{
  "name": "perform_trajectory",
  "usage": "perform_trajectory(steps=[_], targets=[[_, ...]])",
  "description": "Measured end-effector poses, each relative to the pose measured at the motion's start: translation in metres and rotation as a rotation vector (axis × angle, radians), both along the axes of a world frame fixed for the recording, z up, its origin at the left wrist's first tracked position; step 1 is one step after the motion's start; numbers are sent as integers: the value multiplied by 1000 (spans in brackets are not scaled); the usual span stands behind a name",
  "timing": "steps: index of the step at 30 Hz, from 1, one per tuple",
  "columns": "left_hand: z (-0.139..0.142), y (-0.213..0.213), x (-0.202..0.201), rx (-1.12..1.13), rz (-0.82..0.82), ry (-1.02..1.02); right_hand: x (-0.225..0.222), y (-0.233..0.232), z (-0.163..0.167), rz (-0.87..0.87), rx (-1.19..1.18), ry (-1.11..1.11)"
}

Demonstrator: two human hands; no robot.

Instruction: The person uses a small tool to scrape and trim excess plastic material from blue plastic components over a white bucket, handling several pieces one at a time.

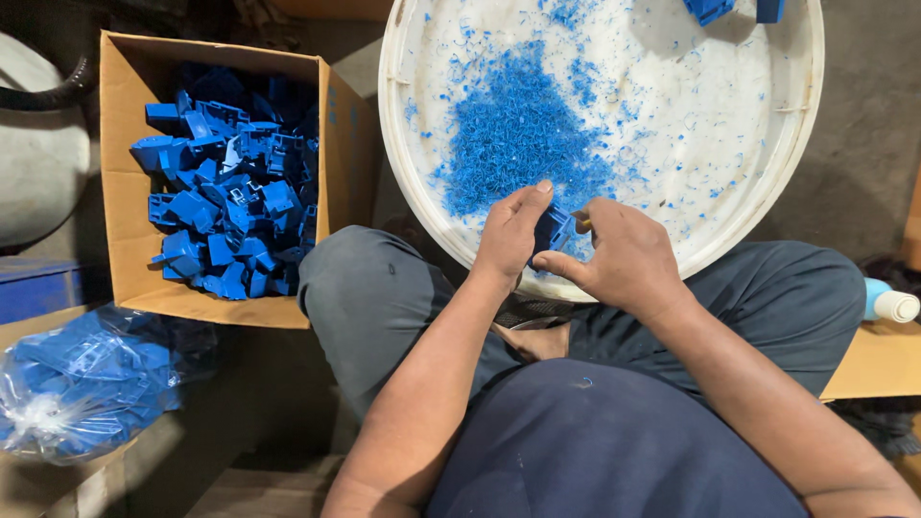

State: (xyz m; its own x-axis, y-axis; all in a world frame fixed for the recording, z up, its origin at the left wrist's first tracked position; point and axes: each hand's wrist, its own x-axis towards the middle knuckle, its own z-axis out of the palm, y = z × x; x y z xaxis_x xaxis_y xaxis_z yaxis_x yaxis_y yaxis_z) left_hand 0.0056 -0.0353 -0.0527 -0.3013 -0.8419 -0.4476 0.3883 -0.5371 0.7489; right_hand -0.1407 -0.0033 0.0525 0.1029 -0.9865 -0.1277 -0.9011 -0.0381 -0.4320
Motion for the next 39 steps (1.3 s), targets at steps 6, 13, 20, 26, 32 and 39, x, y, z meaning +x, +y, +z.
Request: perform_trajectory(steps=[6, 13, 20, 26, 32, 39], targets=[[-3, 1, 1, -31, -12, -42, -4, 2, -5, 63, -55, -27], [-1, -1, 1, -28, -12, -49, 3, 6, -11, 66, 24, 26], [3, -1, 1, -40, -12, -107, 1, 5, -6, 5, -33, -27], [3, 0, 1, -41, -25, -79, 1, 5, -8, 59, -64, -16], [2, -1, 1, -32, -25, -61, 5, 8, -10, 90, -81, -30], [5, -1, 1, -25, -17, -80, 4, 6, -9, 57, -88, -60]])
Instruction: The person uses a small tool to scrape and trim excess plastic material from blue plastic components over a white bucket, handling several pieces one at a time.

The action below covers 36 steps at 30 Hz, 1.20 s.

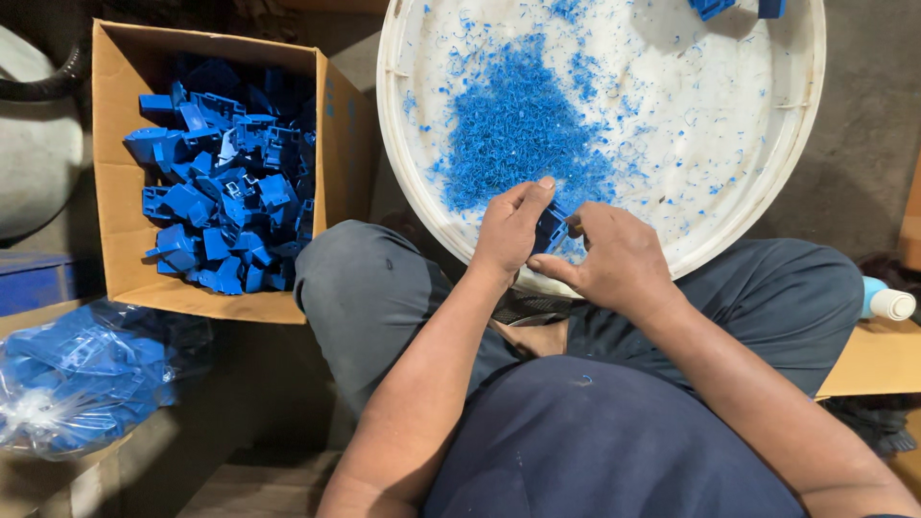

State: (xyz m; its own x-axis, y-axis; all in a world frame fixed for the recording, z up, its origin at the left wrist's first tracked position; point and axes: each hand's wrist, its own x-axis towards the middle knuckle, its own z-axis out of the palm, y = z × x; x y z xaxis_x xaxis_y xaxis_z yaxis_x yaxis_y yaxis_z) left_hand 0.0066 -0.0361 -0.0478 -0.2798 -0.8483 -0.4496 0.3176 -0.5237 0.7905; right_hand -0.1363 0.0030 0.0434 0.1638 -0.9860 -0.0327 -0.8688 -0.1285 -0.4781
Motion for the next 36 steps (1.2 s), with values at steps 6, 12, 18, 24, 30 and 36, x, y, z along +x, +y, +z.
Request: perform_trajectory(steps=[6, 12, 18, 24, 30, 36], targets=[[1, 0, 1, -2, -21, 22, -2, 1, -3, 36, 78, 21], [2, 0, 1, -91, -18, -40, -14, -9, -9, 39, 323, -79], [1, 0, 2, -202, -1, -168, -22, -9, -20, 65, 412, 4], [6, -2, 2, -250, 110, -2, -21, -2, -14, -150, 287, -217], [9, 0, 2, -277, 93, 179, -14, -8, -8, -157, 258, -176], [17, 0, 4, -366, 32, 195, -11, -9, -8, -155, 244, -58]])
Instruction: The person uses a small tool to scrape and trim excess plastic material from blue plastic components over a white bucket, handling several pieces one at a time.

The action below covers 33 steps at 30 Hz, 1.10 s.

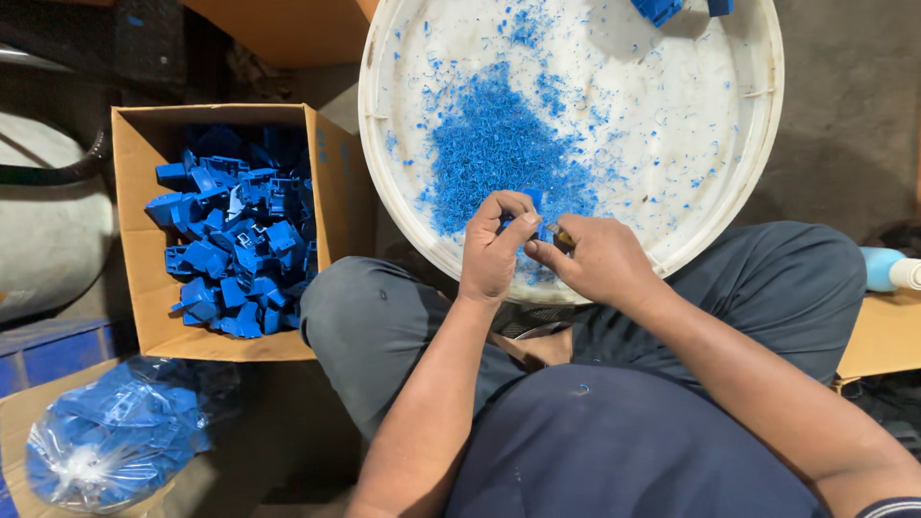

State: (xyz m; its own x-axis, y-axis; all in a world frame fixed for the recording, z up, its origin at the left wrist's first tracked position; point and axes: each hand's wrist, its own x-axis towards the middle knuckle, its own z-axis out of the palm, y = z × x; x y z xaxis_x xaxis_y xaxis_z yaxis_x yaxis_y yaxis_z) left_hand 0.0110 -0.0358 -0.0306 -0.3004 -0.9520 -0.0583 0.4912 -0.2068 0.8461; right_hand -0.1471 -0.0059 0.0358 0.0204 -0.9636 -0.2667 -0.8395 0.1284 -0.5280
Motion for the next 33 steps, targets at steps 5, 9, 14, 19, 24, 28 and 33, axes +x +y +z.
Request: perform_trajectory(steps=[5, 9, 14, 19, 24, 28, 33], targets=[[9, 0, 1, 36, -29, -9, 0, 0, 2, 11, 39, 32], [11, 0, 1, 0, -21, -65, 2, 1, 4, 11, 59, 20], [10, 0, 0, -20, -7, -96, 5, 1, 3, 59, 70, 92], [12, 0, -4, 26, 54, -143, 3, 1, 1, 78, 89, 64], [8, -1, -4, 155, 144, -275, -7, 11, 5, 88, -85, -386], [0, -3, -4, 109, 199, -192, -5, 19, 8, -19, 0, -416], [-9, -2, -4, 121, 216, -216, 2, 22, 12, 140, -258, -248]])
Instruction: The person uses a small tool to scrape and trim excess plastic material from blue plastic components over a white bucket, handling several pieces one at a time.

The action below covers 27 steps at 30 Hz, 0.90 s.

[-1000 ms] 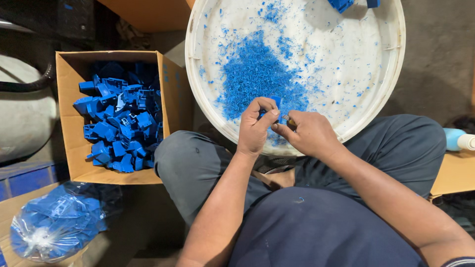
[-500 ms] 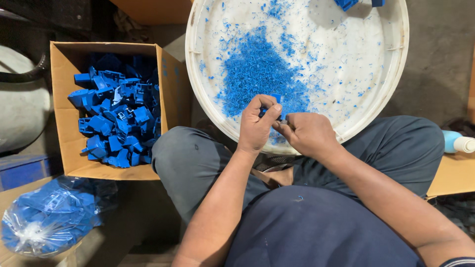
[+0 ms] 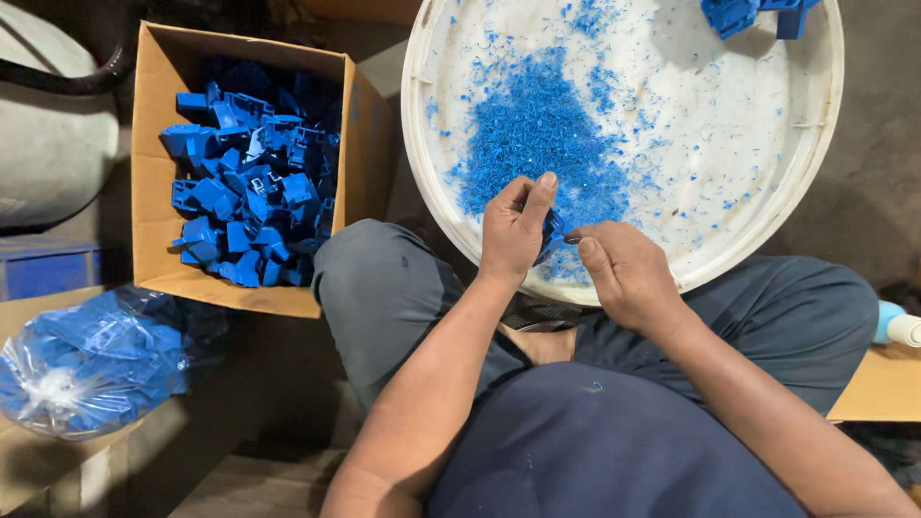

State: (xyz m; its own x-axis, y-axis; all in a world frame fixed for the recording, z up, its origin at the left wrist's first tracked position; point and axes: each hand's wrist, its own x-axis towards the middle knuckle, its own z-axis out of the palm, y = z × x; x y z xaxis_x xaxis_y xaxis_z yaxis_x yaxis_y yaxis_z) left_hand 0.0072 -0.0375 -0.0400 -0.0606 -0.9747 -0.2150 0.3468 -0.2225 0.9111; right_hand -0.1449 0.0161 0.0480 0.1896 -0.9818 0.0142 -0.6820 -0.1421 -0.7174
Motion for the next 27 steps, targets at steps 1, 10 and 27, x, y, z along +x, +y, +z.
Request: perform_trajectory(steps=[1, 10, 27], targets=[[-1, 0, 0, -4, 9, -4, 1, 0, 1, 1, 10, 14], [-2, -1, -3, 43, -91, -48, 4, -10, 4, -82, 171, 198], [7, 0, -2, 76, -164, -87, 3, -15, 2, -12, 125, 272]])
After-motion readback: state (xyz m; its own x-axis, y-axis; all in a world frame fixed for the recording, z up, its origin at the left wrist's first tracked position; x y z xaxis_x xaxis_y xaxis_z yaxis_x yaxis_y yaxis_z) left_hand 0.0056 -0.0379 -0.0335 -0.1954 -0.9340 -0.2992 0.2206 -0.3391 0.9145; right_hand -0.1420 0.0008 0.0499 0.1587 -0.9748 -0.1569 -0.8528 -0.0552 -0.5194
